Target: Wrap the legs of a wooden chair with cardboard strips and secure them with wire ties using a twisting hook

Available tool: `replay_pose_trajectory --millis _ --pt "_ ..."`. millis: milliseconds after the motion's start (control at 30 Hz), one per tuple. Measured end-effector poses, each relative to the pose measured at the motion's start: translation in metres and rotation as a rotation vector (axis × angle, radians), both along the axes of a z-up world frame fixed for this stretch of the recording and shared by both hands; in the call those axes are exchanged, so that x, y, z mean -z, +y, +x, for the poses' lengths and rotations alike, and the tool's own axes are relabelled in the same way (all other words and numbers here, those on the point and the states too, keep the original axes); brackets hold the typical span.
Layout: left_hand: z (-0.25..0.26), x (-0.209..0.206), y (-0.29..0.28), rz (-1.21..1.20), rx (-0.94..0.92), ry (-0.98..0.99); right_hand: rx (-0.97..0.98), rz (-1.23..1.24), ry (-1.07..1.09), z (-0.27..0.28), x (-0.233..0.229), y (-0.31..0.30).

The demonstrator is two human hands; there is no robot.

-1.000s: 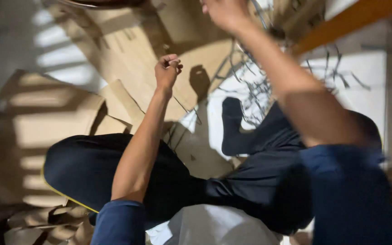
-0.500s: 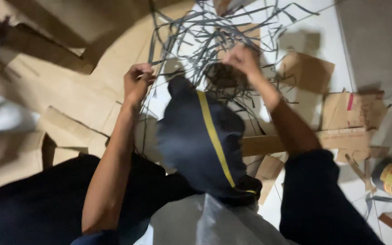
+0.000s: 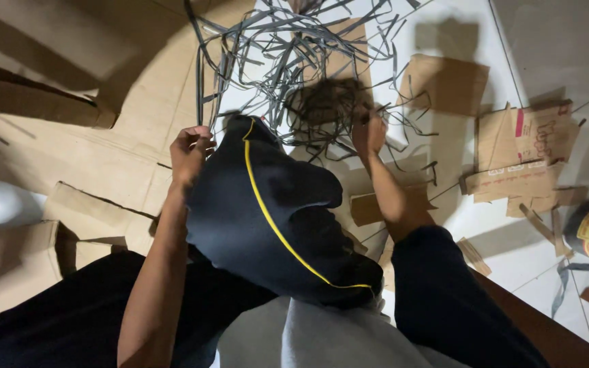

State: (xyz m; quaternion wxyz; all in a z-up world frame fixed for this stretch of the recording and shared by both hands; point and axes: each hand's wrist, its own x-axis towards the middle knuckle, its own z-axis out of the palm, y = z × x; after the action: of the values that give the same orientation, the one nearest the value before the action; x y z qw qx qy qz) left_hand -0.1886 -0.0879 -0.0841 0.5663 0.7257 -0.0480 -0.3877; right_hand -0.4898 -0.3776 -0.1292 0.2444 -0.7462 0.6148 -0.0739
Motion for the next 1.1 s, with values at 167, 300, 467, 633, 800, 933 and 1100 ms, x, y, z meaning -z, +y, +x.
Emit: replay_pose_trajectory --millis 167,300,467,633,800,933,1100 --pt "-0.003 -0.003 0.007 0.024 -0.034 0.009 0.095 0.216 0.206 -0.034 0.136 -0.058" --pt "-0.001 0.003 0.015 0.038 -0.036 -0.029 0.007 0.164 -0.335 -0.03 0.103 -0.068" --pt "0.0 0.028 0.029 0.051 0.011 -0.057 -0.065 0.16 -0.526 -0.027 0.052 -0.051" --pt "-0.009 0.002 0.019 0.023 -0.074 -0.013 -0.141 0.207 -0.667 -0.006 0.01 -0.046" --pt "-0.012 -0.015 0.013 0.018 -0.071 -0.021 -0.222 0.156 -0.621 0.01 -0.062 -0.038" --pt "-0.01 -0.013 0.014 -0.009 -0.077 -0.026 -0.166 0.319 -0.693 0.013 -0.093 -0.035" --pt "0.005 -0.013 0.011 -0.06 -0.103 -0.048 -0.258 0.2 -0.561 0.03 -0.17 -0.03"
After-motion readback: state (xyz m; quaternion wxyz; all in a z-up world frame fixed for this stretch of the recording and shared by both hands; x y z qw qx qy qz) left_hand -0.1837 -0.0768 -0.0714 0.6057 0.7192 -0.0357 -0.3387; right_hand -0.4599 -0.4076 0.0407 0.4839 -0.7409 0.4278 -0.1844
